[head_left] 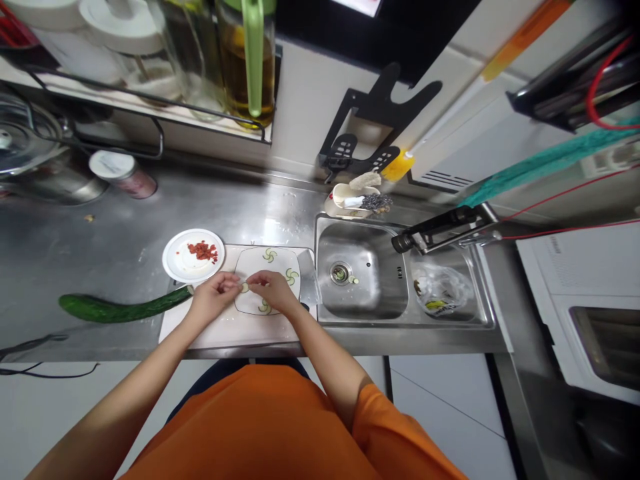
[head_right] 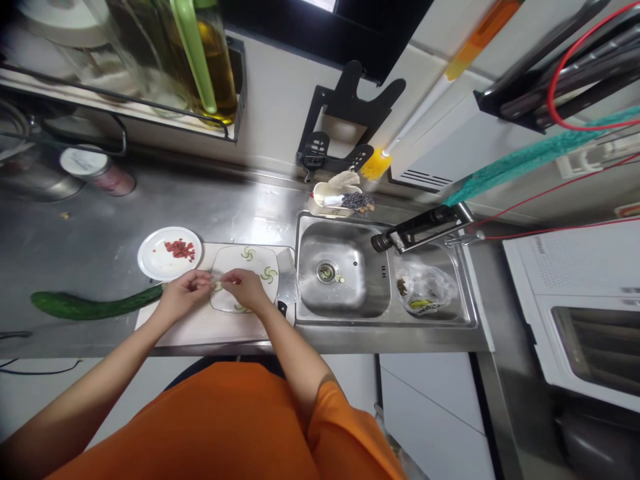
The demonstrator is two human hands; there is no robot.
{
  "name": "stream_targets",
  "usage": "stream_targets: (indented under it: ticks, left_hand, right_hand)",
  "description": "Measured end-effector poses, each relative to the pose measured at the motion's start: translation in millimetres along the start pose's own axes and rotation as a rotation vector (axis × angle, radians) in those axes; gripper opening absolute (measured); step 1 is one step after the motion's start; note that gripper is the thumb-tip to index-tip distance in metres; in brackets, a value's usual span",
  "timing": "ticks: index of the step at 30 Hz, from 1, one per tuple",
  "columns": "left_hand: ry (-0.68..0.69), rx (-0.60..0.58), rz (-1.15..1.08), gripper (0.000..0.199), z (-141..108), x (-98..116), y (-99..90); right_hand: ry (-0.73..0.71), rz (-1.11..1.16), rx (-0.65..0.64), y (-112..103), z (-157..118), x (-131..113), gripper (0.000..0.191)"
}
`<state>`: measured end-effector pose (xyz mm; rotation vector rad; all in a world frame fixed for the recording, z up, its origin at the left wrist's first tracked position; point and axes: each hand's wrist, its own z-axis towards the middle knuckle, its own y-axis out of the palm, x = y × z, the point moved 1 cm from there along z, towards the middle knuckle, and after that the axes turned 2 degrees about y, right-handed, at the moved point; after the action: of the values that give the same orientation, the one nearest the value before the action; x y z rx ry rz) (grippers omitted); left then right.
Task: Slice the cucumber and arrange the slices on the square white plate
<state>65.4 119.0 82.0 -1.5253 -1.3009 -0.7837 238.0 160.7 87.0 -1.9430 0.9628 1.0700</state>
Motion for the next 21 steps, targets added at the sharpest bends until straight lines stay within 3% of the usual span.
stream_targets:
  ticks: [7,12,15,18,21]
  left_hand:
    - [-0.218,-0.083,-0.318,0.044,-4.2,6.8,3.6]
    - [-0.536,-0.096,-0.608,0.021,-6.6,9.7,8.1]
    - [-0.684,-0.204,-0.738,0.014,-6.7,10.5,11.5]
    - [-0.738,-0.288,-0.855,0.013,-6.6,12.1,13.2]
    - [-0.674,-0.259,-0.904,0.010,-5.7,12.9,12.3]
  right_hand:
    - [0.030,0.063,-0.011,-2.5,0.6,-6.9,0.006]
    - [-0.038,0.091,-0.080,-7.8,0.0,-13.3,0.008]
    - [-0.092,0.114,-0.142,-11.2,0.6,-15.8,0.010]
    - [-0.108,0.107,-0.172,-14.5,1.9,-17.1,0.010]
    - [-0.096,0.071,-0.166,-16.6,4.5,-16.4,0.009]
